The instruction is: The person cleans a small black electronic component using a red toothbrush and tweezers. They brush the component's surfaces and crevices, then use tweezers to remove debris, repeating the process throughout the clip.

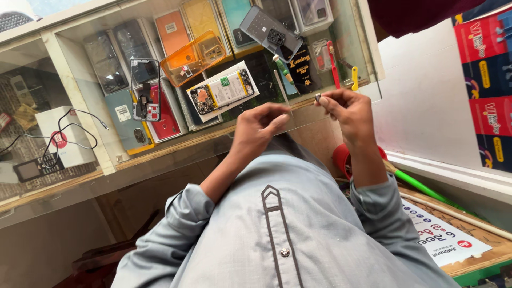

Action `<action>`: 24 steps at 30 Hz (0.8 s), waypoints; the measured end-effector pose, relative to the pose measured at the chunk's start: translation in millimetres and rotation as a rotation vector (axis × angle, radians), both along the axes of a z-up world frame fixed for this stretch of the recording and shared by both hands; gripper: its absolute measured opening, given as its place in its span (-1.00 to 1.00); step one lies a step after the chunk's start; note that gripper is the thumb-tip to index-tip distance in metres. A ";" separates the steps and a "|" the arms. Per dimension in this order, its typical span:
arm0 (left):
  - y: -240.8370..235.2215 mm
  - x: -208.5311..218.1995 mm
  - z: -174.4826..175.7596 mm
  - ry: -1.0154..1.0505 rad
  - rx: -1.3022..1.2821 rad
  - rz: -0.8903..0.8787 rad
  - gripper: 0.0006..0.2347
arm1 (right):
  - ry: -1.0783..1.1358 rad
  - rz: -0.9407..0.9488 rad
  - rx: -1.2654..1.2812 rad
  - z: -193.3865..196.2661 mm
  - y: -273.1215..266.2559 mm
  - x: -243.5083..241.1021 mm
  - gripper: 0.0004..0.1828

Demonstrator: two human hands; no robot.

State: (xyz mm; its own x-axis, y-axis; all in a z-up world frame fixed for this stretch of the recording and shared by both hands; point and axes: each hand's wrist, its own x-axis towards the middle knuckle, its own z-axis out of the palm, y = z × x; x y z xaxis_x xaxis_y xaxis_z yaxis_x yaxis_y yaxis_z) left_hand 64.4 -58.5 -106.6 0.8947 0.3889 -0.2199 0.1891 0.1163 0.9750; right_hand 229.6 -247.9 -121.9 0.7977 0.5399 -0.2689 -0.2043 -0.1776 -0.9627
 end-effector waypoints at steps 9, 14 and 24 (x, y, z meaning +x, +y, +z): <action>-26.1 12.3 52.0 -0.208 -0.355 -0.132 -0.77 | 0.402 0.002 0.438 64.5 -24.4 -54.2 -0.93; -34.1 7.5 63.2 -0.381 -0.386 -0.199 -0.72 | 0.642 -0.099 0.556 67.3 -31.0 -65.8 -0.95; -49.4 10.0 59.9 -0.502 -0.199 -0.155 -0.74 | 0.625 -0.156 0.629 81.8 -34.7 -88.8 -0.85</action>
